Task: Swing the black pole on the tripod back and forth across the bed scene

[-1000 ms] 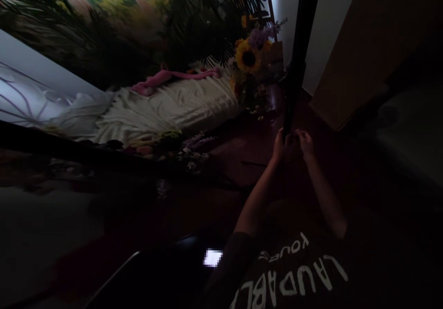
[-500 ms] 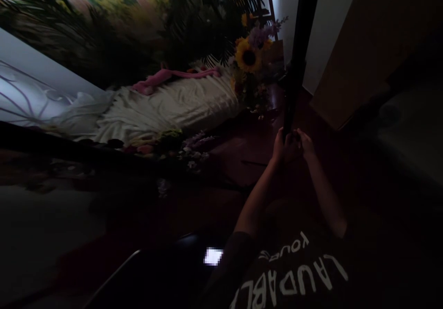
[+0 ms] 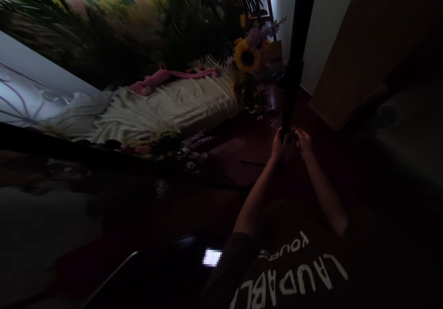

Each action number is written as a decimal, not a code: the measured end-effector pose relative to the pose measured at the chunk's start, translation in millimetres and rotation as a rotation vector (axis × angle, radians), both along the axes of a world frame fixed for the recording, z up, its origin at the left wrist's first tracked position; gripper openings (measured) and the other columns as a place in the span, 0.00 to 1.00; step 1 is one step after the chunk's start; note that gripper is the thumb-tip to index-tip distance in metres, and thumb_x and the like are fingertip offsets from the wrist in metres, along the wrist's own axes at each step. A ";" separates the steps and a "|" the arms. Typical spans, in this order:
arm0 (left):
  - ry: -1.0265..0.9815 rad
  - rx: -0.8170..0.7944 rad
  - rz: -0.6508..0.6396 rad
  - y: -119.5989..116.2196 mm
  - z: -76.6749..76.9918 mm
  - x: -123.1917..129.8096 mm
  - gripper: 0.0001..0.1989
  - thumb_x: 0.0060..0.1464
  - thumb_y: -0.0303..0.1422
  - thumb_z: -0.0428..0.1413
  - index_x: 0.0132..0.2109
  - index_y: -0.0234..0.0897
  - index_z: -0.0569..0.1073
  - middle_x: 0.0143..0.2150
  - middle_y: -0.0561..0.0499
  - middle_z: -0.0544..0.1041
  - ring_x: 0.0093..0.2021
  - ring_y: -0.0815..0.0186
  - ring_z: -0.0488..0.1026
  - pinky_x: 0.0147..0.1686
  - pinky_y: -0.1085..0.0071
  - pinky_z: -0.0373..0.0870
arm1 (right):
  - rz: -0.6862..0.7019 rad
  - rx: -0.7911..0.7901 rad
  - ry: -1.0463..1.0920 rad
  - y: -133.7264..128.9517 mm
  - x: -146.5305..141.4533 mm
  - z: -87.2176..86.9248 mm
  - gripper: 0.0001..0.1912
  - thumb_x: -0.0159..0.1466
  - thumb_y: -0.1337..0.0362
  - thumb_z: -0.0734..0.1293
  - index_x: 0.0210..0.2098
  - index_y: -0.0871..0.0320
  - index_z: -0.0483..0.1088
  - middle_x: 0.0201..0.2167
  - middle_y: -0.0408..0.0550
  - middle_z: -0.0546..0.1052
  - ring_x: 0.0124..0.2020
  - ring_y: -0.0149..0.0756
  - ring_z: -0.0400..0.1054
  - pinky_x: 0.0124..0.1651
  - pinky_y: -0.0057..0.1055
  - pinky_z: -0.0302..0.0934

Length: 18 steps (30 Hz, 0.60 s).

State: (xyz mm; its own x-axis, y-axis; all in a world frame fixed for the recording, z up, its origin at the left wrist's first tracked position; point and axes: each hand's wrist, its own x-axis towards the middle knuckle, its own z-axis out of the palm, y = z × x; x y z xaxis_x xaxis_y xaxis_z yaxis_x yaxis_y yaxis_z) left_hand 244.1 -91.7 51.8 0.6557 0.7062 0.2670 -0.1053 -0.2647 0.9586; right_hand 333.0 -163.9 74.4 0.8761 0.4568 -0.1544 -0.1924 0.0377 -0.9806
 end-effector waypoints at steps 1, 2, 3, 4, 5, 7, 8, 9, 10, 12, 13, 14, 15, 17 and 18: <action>-0.003 -0.008 -0.006 -0.2 0.6 -0.7 0.20 0.60 0.42 0.51 0.57 0.41 0.65 0.43 0.46 0.76 0.43 0.65 0.74 0.45 0.67 0.71 | -0.004 -0.003 -0.006 0.3 -0.1 -0.6 0.17 0.51 0.51 0.67 0.34 0.56 0.73 0.24 0.38 0.72 0.15 0.20 0.52 0.17 0.23 0.44; -0.006 -0.016 -0.013 -0.4 1.4 -1.6 0.20 0.60 0.42 0.51 0.57 0.42 0.65 0.44 0.47 0.76 0.43 0.65 0.74 0.45 0.68 0.71 | -0.005 -0.005 -0.009 0.6 -0.3 -1.2 0.17 0.51 0.51 0.67 0.34 0.56 0.73 0.25 0.39 0.72 0.15 0.20 0.53 0.17 0.24 0.45; -0.010 -0.022 -0.020 -0.5 2.5 -2.7 0.20 0.61 0.42 0.51 0.58 0.42 0.65 0.45 0.46 0.76 0.43 0.65 0.74 0.45 0.68 0.71 | -0.009 -0.008 -0.011 0.8 -0.8 -1.7 0.18 0.51 0.51 0.67 0.34 0.56 0.73 0.25 0.39 0.72 0.15 0.20 0.53 0.18 0.24 0.45; -0.016 -0.025 -0.025 -0.7 3.8 -4.0 0.21 0.61 0.42 0.50 0.58 0.42 0.64 0.47 0.46 0.76 0.44 0.65 0.75 0.46 0.68 0.71 | -0.014 -0.013 -0.015 0.9 -1.4 -2.1 0.18 0.51 0.51 0.67 0.35 0.56 0.73 0.26 0.40 0.72 0.15 0.20 0.52 0.18 0.24 0.45; -0.023 -0.026 -0.027 -0.8 5.1 -5.6 0.21 0.61 0.42 0.50 0.59 0.42 0.64 0.48 0.45 0.76 0.45 0.65 0.75 0.46 0.68 0.71 | -0.022 -0.022 -0.024 1.0 -2.3 -2.3 0.18 0.51 0.51 0.67 0.35 0.56 0.73 0.27 0.40 0.73 0.15 0.20 0.52 0.19 0.25 0.46; -0.040 -0.022 -0.014 -1.2 6.3 -10.7 0.22 0.61 0.43 0.49 0.60 0.41 0.65 0.52 0.44 0.74 0.48 0.64 0.74 0.47 0.67 0.71 | -0.045 -0.052 -0.067 1.1 -4.8 -1.5 0.17 0.53 0.51 0.65 0.37 0.56 0.72 0.28 0.41 0.73 0.17 0.23 0.55 0.21 0.25 0.50; -0.048 -0.023 0.015 -1.8 5.4 -14.7 0.22 0.62 0.43 0.49 0.59 0.40 0.66 0.54 0.43 0.74 0.49 0.64 0.74 0.48 0.67 0.70 | -0.062 -0.069 -0.097 1.1 -6.3 -0.5 0.17 0.55 0.52 0.64 0.38 0.55 0.72 0.29 0.42 0.73 0.18 0.24 0.57 0.22 0.26 0.53; -0.050 -0.026 0.057 -2.8 2.8 -20.4 0.20 0.62 0.42 0.48 0.57 0.40 0.68 0.54 0.43 0.74 0.50 0.64 0.73 0.48 0.68 0.70 | -0.082 -0.082 -0.128 0.9 -7.9 0.9 0.17 0.56 0.52 0.64 0.40 0.55 0.72 0.30 0.43 0.74 0.21 0.27 0.61 0.25 0.27 0.56; -0.038 -0.028 0.102 -4.4 -2.0 -28.1 0.18 0.62 0.41 0.48 0.54 0.39 0.70 0.52 0.44 0.75 0.50 0.64 0.73 0.48 0.68 0.70 | -0.105 -0.090 -0.152 0.6 -9.6 2.6 0.17 0.57 0.53 0.63 0.41 0.55 0.71 0.33 0.44 0.74 0.25 0.29 0.64 0.28 0.27 0.59; 0.031 -0.030 0.185 -9.3 -18.9 -50.9 0.14 0.61 0.38 0.48 0.45 0.36 0.74 0.45 0.45 0.77 0.46 0.65 0.74 0.47 0.69 0.69 | -0.164 -0.095 -0.169 -0.8 -13.8 5.8 0.16 0.58 0.55 0.63 0.43 0.54 0.70 0.38 0.47 0.75 0.34 0.33 0.69 0.35 0.29 0.63; 0.092 -0.030 0.182 -12.2 -30.9 -66.0 0.12 0.60 0.35 0.48 0.40 0.36 0.75 0.41 0.46 0.78 0.43 0.65 0.74 0.46 0.69 0.69 | -0.198 -0.092 -0.163 -2.0 -16.4 6.6 0.16 0.58 0.55 0.63 0.44 0.54 0.69 0.41 0.48 0.74 0.38 0.34 0.69 0.37 0.29 0.64; 0.151 -0.046 0.189 -14.9 -44.5 -83.2 0.11 0.59 0.32 0.48 0.38 0.36 0.75 0.38 0.47 0.78 0.41 0.65 0.74 0.45 0.69 0.69 | -0.235 -0.087 -0.152 -3.7 -19.8 6.6 0.16 0.58 0.55 0.64 0.45 0.54 0.67 0.43 0.49 0.74 0.40 0.35 0.69 0.38 0.29 0.64; 0.204 -0.075 0.210 -17.1 -59.1 -102.2 0.11 0.57 0.31 0.47 0.37 0.36 0.75 0.36 0.48 0.78 0.40 0.65 0.75 0.43 0.69 0.69 | -0.271 -0.081 -0.142 -5.8 -24.0 5.3 0.18 0.58 0.55 0.65 0.46 0.54 0.65 0.44 0.50 0.73 0.40 0.35 0.69 0.38 0.29 0.64; 0.277 -0.121 0.293 -18.2 -87.4 -143.0 0.11 0.54 0.28 0.47 0.36 0.36 0.75 0.35 0.50 0.78 0.39 0.65 0.75 0.43 0.69 0.70 | -0.331 -0.067 -0.149 -10.5 -35.4 -1.2 0.23 0.58 0.53 0.67 0.48 0.53 0.60 0.41 0.49 0.73 0.36 0.34 0.69 0.36 0.29 0.64; 0.307 -0.141 0.348 -16.9 -99.4 -163.6 0.11 0.53 0.27 0.47 0.36 0.37 0.75 0.36 0.50 0.78 0.40 0.65 0.75 0.44 0.69 0.70 | -0.347 -0.062 -0.173 -12.8 -42.6 -6.0 0.24 0.57 0.52 0.68 0.48 0.53 0.58 0.39 0.48 0.72 0.34 0.33 0.68 0.35 0.29 0.64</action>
State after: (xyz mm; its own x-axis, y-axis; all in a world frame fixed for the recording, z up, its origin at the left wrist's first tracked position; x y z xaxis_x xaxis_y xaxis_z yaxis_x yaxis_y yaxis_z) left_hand 80.5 -108.6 -47.6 0.4075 0.9131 -0.0156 0.2597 -0.0995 0.9605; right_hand 290.3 -176.7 68.4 0.9923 0.1232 -0.0093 -0.0107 0.0110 -0.9999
